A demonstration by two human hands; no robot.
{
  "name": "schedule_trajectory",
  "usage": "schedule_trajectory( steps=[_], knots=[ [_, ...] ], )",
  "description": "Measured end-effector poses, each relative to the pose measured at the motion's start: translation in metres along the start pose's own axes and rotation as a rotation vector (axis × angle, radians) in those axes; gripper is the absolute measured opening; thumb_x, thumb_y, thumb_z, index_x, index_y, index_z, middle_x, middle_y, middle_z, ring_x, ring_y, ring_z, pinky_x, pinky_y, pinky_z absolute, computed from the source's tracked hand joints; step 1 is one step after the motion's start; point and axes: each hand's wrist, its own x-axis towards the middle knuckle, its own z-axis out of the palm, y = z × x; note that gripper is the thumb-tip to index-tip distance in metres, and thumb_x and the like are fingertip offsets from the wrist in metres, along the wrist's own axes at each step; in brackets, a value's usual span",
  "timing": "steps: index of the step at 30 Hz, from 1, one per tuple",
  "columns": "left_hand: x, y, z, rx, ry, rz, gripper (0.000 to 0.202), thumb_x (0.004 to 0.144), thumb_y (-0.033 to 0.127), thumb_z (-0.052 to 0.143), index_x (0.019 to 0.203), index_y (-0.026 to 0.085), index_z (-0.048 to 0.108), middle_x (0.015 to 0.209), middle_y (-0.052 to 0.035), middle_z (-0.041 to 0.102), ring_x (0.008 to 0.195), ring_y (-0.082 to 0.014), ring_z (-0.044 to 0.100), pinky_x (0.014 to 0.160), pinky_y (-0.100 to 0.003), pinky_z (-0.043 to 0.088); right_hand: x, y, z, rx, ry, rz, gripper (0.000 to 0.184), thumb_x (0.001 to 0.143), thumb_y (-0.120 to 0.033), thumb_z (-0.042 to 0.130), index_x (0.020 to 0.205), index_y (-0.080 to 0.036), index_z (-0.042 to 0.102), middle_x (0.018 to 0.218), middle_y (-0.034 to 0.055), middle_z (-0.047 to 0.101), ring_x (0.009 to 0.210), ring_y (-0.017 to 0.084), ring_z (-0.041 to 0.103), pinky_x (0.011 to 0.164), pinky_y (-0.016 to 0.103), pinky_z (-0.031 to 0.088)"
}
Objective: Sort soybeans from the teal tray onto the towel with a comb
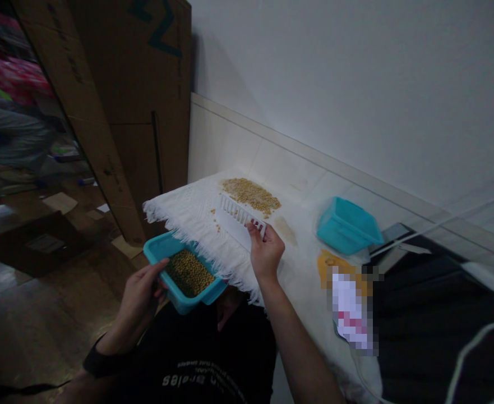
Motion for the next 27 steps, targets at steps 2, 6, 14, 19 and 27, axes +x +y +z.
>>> schedule_trajectory(
  steps=[2, 6, 14, 19, 27],
  knots=[
    [-0.001, 0.002, 0.001, -0.001, 0.004, -0.004, 0.041, 0.073, 0.042, 0.075, 0.046, 0.018, 0.054, 0.035, 0.0071, 0.041, 0.030, -0.0063, 0.034, 0.031, -0.020, 0.030, -0.002, -0.001, 0.000, 0.012, -0.007, 0.015, 0.037, 0.077, -0.051, 0.071, 0.088, -0.016, 0.073, 0.083, 0.0046, 0.076, 0.077, 0.020, 0.070, 0.073, 0.030, 0.053],
    [-0.002, 0.003, 0.001, 0.000, 0.004, -0.014, 0.040, 0.073, 0.041, 0.074, 0.047, 0.019, 0.054, 0.035, 0.0072, 0.041, 0.030, -0.0068, 0.033, 0.031, -0.020, 0.029, -0.008, -0.005, 0.002, 0.044, -0.027, 0.041, 0.037, 0.076, -0.051, 0.072, 0.087, -0.015, 0.073, 0.082, 0.0047, 0.076, 0.076, 0.020, 0.070, 0.073, 0.030, 0.054],
    [0.001, 0.002, -0.003, 0.030, 0.018, 0.007, 0.039, 0.075, 0.039, 0.072, 0.048, 0.019, 0.053, 0.037, 0.0060, 0.044, 0.030, -0.0074, 0.035, 0.031, -0.021, 0.029, -0.013, -0.005, 0.007, 0.040, -0.041, 0.058, 0.039, 0.076, -0.053, 0.071, 0.088, -0.015, 0.073, 0.081, 0.0045, 0.075, 0.072, 0.018, 0.067, 0.072, 0.030, 0.053],
    [0.004, 0.002, -0.006, 0.041, 0.010, -0.008, 0.038, 0.074, 0.041, 0.072, 0.049, 0.019, 0.053, 0.036, 0.0062, 0.044, 0.029, -0.0076, 0.035, 0.031, -0.021, 0.028, -0.015, -0.009, 0.014, 0.074, -0.051, 0.051, 0.036, 0.077, -0.049, 0.071, 0.086, -0.015, 0.073, 0.080, 0.0041, 0.075, 0.072, 0.018, 0.067, 0.071, 0.029, 0.052],
    [0.010, 0.007, -0.011, 0.046, 0.007, 0.005, 0.040, 0.076, 0.041, 0.071, 0.047, 0.019, 0.053, 0.035, 0.0059, 0.042, 0.029, -0.0076, 0.034, 0.031, -0.021, 0.027, -0.022, -0.013, 0.027, 0.114, -0.067, 0.083, 0.036, 0.078, -0.050, 0.070, 0.090, -0.016, 0.072, 0.083, 0.0049, 0.075, 0.076, 0.019, 0.068, 0.073, 0.030, 0.053]
  ],
)
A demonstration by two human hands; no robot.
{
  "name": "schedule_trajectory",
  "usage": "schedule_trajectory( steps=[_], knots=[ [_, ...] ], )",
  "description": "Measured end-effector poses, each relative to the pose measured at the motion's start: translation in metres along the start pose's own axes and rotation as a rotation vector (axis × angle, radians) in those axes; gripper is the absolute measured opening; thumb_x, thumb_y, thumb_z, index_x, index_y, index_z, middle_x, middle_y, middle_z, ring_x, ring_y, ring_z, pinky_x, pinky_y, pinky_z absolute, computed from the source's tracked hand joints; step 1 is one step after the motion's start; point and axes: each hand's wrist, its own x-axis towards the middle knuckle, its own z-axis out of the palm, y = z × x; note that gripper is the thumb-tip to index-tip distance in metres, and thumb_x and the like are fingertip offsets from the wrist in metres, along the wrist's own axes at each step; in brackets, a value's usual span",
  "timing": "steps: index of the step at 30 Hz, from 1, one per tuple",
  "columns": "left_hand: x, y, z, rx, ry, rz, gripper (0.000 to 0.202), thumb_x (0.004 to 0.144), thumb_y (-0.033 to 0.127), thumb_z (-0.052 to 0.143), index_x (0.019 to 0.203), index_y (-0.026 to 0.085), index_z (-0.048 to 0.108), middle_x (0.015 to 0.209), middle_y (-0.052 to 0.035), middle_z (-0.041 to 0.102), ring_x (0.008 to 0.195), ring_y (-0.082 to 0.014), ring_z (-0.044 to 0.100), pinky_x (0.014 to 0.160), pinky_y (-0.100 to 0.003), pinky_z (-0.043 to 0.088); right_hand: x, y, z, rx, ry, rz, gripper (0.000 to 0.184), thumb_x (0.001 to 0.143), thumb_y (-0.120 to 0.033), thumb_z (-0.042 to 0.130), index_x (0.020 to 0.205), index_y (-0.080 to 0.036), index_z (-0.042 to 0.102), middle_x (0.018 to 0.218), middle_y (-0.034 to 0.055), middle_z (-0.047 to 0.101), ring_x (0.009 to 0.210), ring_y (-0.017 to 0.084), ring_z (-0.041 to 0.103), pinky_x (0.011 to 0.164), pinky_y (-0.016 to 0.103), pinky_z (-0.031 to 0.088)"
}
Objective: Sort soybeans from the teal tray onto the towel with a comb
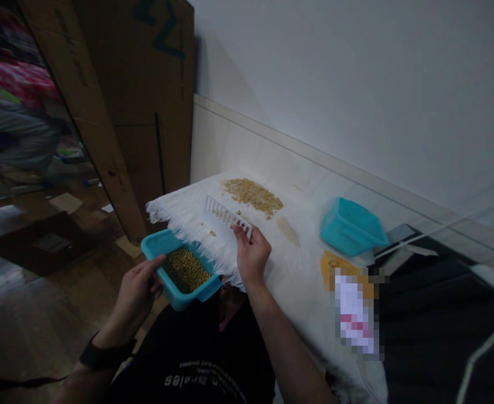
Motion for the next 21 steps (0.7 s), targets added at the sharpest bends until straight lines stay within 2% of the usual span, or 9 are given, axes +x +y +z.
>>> schedule_trajectory(
  steps=[7, 12, 16, 18, 21],
  knots=[
    [0.003, 0.010, 0.000, -0.007, 0.026, 0.037, 0.037, 0.074, 0.037, 0.072, 0.047, 0.020, 0.054, 0.037, 0.0057, 0.043, 0.031, -0.0076, 0.034, 0.031, -0.021, 0.029, -0.009, -0.005, 0.004, 0.001, -0.018, 0.001, 0.034, 0.077, -0.048, 0.072, 0.090, -0.017, 0.073, 0.081, 0.0035, 0.075, 0.073, 0.018, 0.067, 0.073, 0.029, 0.053],
    [0.003, 0.012, -0.001, -0.004, 0.034, 0.058, 0.035, 0.073, 0.036, 0.072, 0.047, 0.019, 0.054, 0.038, 0.0055, 0.044, 0.032, -0.0073, 0.034, 0.032, -0.021, 0.030, -0.026, -0.014, 0.005, 0.027, -0.055, 0.054, 0.033, 0.076, -0.047, 0.073, 0.088, -0.017, 0.074, 0.075, 0.0017, 0.073, 0.067, 0.017, 0.066, 0.066, 0.028, 0.053],
    [0.003, 0.013, 0.000, -0.021, 0.043, 0.048, 0.034, 0.072, 0.036, 0.074, 0.048, 0.019, 0.056, 0.039, 0.0056, 0.045, 0.033, -0.0069, 0.033, 0.032, -0.020, 0.029, -0.030, -0.020, -0.001, 0.058, -0.101, 0.078, 0.032, 0.075, -0.045, 0.075, 0.089, -0.017, 0.074, 0.075, 0.0021, 0.073, 0.066, 0.017, 0.067, 0.066, 0.028, 0.054],
    [0.003, 0.014, 0.000, -0.014, 0.040, 0.038, 0.036, 0.071, 0.038, 0.074, 0.047, 0.019, 0.055, 0.038, 0.0055, 0.044, 0.033, -0.0069, 0.033, 0.031, -0.020, 0.029, -0.018, -0.018, -0.010, 0.059, -0.032, 0.036, 0.032, 0.075, -0.044, 0.075, 0.089, -0.016, 0.074, 0.078, 0.0035, 0.074, 0.071, 0.018, 0.068, 0.069, 0.029, 0.054],
    [0.001, 0.013, 0.002, 0.015, 0.040, 0.027, 0.038, 0.070, 0.040, 0.074, 0.046, 0.019, 0.055, 0.038, 0.0054, 0.044, 0.032, -0.0067, 0.033, 0.031, -0.020, 0.027, 0.017, -0.006, -0.031, 0.045, 0.177, -0.063, 0.033, 0.075, -0.045, 0.074, 0.089, -0.015, 0.073, 0.083, 0.0055, 0.075, 0.077, 0.020, 0.069, 0.074, 0.032, 0.054]
  ],
)
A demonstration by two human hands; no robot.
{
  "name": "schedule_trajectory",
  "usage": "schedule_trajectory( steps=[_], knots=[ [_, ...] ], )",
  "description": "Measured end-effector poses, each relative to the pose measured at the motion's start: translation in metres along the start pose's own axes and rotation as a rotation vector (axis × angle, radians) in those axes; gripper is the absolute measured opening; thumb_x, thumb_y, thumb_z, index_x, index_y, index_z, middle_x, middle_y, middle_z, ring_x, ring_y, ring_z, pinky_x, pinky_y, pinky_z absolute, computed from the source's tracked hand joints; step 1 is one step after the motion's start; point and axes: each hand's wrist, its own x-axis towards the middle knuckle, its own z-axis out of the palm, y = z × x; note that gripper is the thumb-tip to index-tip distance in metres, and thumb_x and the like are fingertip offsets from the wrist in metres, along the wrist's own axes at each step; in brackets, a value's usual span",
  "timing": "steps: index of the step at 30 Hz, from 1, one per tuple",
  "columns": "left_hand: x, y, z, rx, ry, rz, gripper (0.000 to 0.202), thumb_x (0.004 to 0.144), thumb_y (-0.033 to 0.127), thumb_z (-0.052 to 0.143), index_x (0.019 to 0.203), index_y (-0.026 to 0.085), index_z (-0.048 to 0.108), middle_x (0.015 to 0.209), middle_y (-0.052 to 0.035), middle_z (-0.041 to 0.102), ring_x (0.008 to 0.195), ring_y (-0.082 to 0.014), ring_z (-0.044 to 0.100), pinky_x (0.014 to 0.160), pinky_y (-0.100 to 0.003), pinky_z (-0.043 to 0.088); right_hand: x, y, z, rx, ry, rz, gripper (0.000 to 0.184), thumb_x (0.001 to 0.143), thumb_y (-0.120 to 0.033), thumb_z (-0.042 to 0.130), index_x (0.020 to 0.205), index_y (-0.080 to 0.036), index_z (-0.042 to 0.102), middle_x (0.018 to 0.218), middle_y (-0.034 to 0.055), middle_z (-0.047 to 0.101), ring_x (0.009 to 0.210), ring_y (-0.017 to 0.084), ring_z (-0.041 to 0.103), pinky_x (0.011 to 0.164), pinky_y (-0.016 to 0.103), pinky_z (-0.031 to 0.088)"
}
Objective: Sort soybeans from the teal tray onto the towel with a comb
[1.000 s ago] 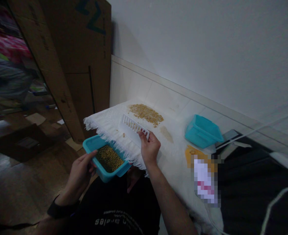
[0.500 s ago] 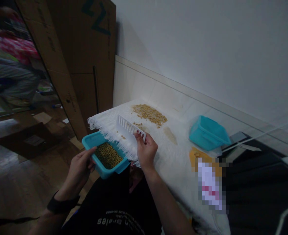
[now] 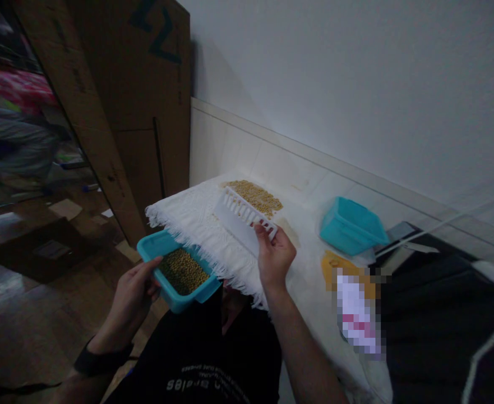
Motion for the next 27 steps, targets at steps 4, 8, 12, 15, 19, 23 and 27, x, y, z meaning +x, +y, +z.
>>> schedule_trajectory(
  steps=[4, 8, 12, 15, 19, 23, 27],
  knots=[
    [-0.003, -0.003, 0.004, 0.031, 0.005, -0.024, 0.041, 0.069, 0.042, 0.073, 0.043, 0.020, 0.052, 0.034, 0.0070, 0.038, 0.030, -0.0073, 0.031, 0.030, -0.021, 0.028, 0.045, 0.027, -0.018, -0.084, 0.086, -0.051, 0.038, 0.073, -0.048, 0.074, 0.087, -0.014, 0.073, 0.082, 0.0068, 0.075, 0.076, 0.020, 0.068, 0.072, 0.032, 0.053],
    [-0.004, -0.006, 0.006, 0.046, 0.006, -0.044, 0.040, 0.069, 0.044, 0.074, 0.044, 0.019, 0.053, 0.036, 0.0064, 0.041, 0.031, -0.0072, 0.032, 0.031, -0.021, 0.028, 0.054, 0.048, -0.018, -0.110, 0.029, -0.002, 0.040, 0.074, -0.051, 0.071, 0.087, -0.013, 0.072, 0.081, 0.0067, 0.075, 0.073, 0.020, 0.067, 0.069, 0.031, 0.052],
    [-0.005, -0.006, 0.007, 0.034, -0.016, -0.063, 0.038, 0.068, 0.042, 0.076, 0.046, 0.018, 0.056, 0.038, 0.0052, 0.045, 0.033, -0.0067, 0.033, 0.033, -0.021, 0.029, 0.047, 0.052, -0.011, -0.095, -0.030, 0.002, 0.040, 0.077, -0.052, 0.068, 0.088, -0.013, 0.072, 0.085, 0.0073, 0.075, 0.078, 0.020, 0.068, 0.072, 0.031, 0.052],
    [-0.006, -0.007, 0.008, 0.018, -0.023, -0.082, 0.041, 0.065, 0.043, 0.078, 0.043, 0.018, 0.055, 0.036, 0.0054, 0.042, 0.031, -0.0061, 0.033, 0.033, -0.020, 0.028, 0.044, 0.050, -0.008, -0.093, -0.053, 0.014, 0.040, 0.076, -0.052, 0.069, 0.088, -0.014, 0.072, 0.085, 0.0076, 0.076, 0.078, 0.020, 0.069, 0.072, 0.031, 0.052],
    [-0.005, -0.009, 0.008, 0.003, -0.015, -0.098, 0.041, 0.062, 0.046, 0.079, 0.045, 0.017, 0.056, 0.036, 0.0051, 0.045, 0.031, -0.0059, 0.033, 0.031, -0.020, 0.025, 0.043, 0.047, -0.007, -0.050, -0.097, 0.039, 0.038, 0.076, -0.051, 0.071, 0.088, -0.015, 0.072, 0.085, 0.0071, 0.076, 0.079, 0.021, 0.070, 0.072, 0.031, 0.053],
    [-0.005, -0.010, 0.008, 0.008, -0.022, -0.087, 0.041, 0.065, 0.046, 0.078, 0.045, 0.018, 0.056, 0.038, 0.0052, 0.045, 0.032, -0.0055, 0.033, 0.032, -0.019, 0.026, 0.043, 0.048, -0.008, -0.043, -0.090, 0.029, 0.037, 0.076, -0.050, 0.071, 0.088, -0.015, 0.072, 0.085, 0.0068, 0.076, 0.078, 0.020, 0.069, 0.072, 0.031, 0.053],
    [-0.006, -0.009, 0.008, 0.016, -0.029, -0.094, 0.040, 0.066, 0.044, 0.078, 0.045, 0.018, 0.055, 0.038, 0.0062, 0.043, 0.032, -0.0060, 0.033, 0.033, -0.020, 0.028, 0.042, 0.047, -0.008, -0.061, -0.101, 0.021, 0.038, 0.075, -0.051, 0.072, 0.088, -0.015, 0.072, 0.083, 0.0063, 0.076, 0.076, 0.020, 0.069, 0.071, 0.031, 0.052]
  ],
)
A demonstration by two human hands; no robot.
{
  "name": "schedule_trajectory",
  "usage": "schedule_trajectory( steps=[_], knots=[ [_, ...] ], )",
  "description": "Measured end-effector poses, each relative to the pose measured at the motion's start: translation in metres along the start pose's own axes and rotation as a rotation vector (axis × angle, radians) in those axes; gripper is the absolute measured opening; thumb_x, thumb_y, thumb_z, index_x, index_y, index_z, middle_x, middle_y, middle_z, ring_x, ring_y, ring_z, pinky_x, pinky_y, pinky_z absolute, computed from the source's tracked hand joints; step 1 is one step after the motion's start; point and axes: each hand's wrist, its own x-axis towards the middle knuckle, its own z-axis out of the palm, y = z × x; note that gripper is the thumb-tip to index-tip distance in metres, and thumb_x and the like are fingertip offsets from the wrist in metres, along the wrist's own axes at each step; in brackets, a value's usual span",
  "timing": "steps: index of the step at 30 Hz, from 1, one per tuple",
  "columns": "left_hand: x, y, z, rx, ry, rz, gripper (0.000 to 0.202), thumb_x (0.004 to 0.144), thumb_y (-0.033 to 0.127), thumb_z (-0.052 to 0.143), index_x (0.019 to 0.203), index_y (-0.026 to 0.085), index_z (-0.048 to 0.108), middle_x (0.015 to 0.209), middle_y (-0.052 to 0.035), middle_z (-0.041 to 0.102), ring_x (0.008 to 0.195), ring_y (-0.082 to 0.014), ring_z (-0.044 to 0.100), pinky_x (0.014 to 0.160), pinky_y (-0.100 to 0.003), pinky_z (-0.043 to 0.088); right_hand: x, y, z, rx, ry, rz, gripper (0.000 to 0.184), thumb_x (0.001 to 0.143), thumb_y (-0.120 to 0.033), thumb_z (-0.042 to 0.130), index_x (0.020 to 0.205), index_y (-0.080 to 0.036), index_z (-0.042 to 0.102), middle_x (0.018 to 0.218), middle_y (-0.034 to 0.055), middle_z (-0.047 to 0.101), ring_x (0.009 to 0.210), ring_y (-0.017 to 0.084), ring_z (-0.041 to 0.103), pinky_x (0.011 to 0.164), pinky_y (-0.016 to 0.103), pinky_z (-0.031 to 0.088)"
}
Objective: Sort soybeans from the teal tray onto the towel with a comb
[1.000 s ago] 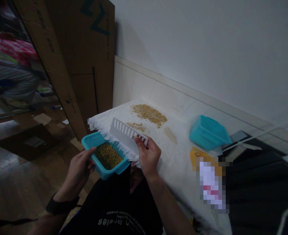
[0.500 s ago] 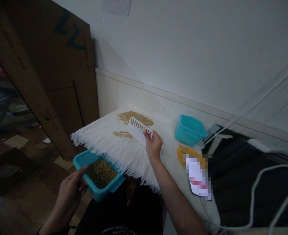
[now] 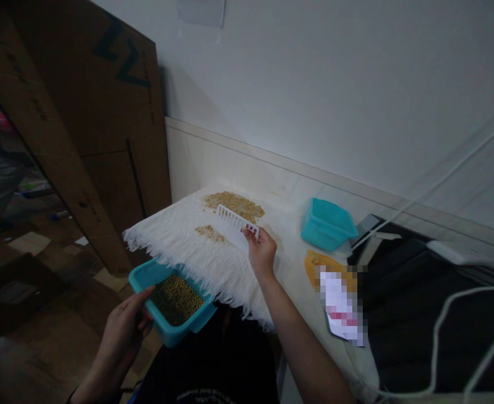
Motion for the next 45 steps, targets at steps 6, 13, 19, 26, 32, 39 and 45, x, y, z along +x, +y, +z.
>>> schedule_trajectory(
  steps=[6, 13, 19, 26, 32, 39, 45],
  knots=[
    [-0.001, 0.002, 0.001, 0.011, 0.003, -0.005, 0.039, 0.065, 0.044, 0.077, 0.046, 0.019, 0.055, 0.038, 0.0055, 0.045, 0.032, -0.0063, 0.032, 0.032, -0.020, 0.027, -0.003, -0.003, 0.004, 0.041, -0.044, 0.033, 0.038, 0.073, -0.052, 0.073, 0.087, -0.017, 0.073, 0.083, 0.0054, 0.076, 0.077, 0.021, 0.069, 0.070, 0.031, 0.053],
    [0.001, 0.000, 0.002, -0.014, 0.027, -0.015, 0.040, 0.063, 0.043, 0.080, 0.045, 0.018, 0.056, 0.037, 0.0056, 0.046, 0.031, -0.0054, 0.031, 0.031, -0.019, 0.026, -0.006, -0.004, 0.004, 0.103, -0.077, 0.084, 0.038, 0.071, -0.052, 0.076, 0.086, -0.017, 0.073, 0.084, 0.0058, 0.077, 0.076, 0.021, 0.070, 0.069, 0.031, 0.054],
    [0.001, -0.002, 0.001, -0.030, 0.001, -0.018, 0.041, 0.064, 0.044, 0.080, 0.046, 0.017, 0.056, 0.037, 0.0054, 0.046, 0.031, -0.0054, 0.032, 0.031, -0.019, 0.027, -0.009, -0.006, 0.002, 0.063, -0.083, 0.077, 0.039, 0.072, -0.054, 0.075, 0.086, -0.017, 0.074, 0.083, 0.0057, 0.076, 0.074, 0.020, 0.069, 0.067, 0.030, 0.054],
    [0.000, -0.003, 0.000, -0.014, -0.025, 0.012, 0.041, 0.066, 0.044, 0.079, 0.046, 0.017, 0.056, 0.037, 0.0057, 0.045, 0.031, -0.0054, 0.033, 0.032, -0.019, 0.027, -0.012, -0.006, 0.000, 0.122, -0.052, 0.115, 0.039, 0.070, -0.052, 0.077, 0.086, -0.017, 0.073, 0.083, 0.0055, 0.076, 0.075, 0.021, 0.070, 0.069, 0.031, 0.055],
    [-0.002, -0.002, 0.001, 0.008, -0.022, -0.024, 0.043, 0.067, 0.046, 0.077, 0.044, 0.019, 0.052, 0.033, 0.0070, 0.038, 0.030, -0.0062, 0.032, 0.032, -0.020, 0.026, -0.012, -0.004, -0.001, 0.172, -0.015, 0.128, 0.038, 0.068, -0.050, 0.078, 0.085, -0.016, 0.073, 0.085, 0.0060, 0.076, 0.076, 0.021, 0.070, 0.072, 0.033, 0.055],
    [-0.001, -0.004, 0.001, 0.002, -0.024, -0.022, 0.040, 0.067, 0.045, 0.076, 0.047, 0.019, 0.053, 0.035, 0.0070, 0.040, 0.029, -0.0071, 0.033, 0.030, -0.020, 0.026, -0.008, -0.014, -0.016, 0.159, 0.048, 0.099, 0.038, 0.068, -0.049, 0.079, 0.085, -0.016, 0.072, 0.083, 0.0052, 0.076, 0.075, 0.020, 0.068, 0.071, 0.032, 0.053],
    [-0.005, -0.002, 0.005, 0.001, -0.017, 0.001, 0.040, 0.064, 0.045, 0.078, 0.046, 0.018, 0.054, 0.037, 0.0054, 0.044, 0.030, -0.0067, 0.033, 0.029, -0.020, 0.026, -0.020, -0.020, -0.045, 0.062, 0.116, 0.073, 0.037, 0.067, -0.049, 0.080, 0.081, -0.016, 0.073, 0.078, 0.0036, 0.075, 0.071, 0.019, 0.067, 0.069, 0.030, 0.053]
  ],
)
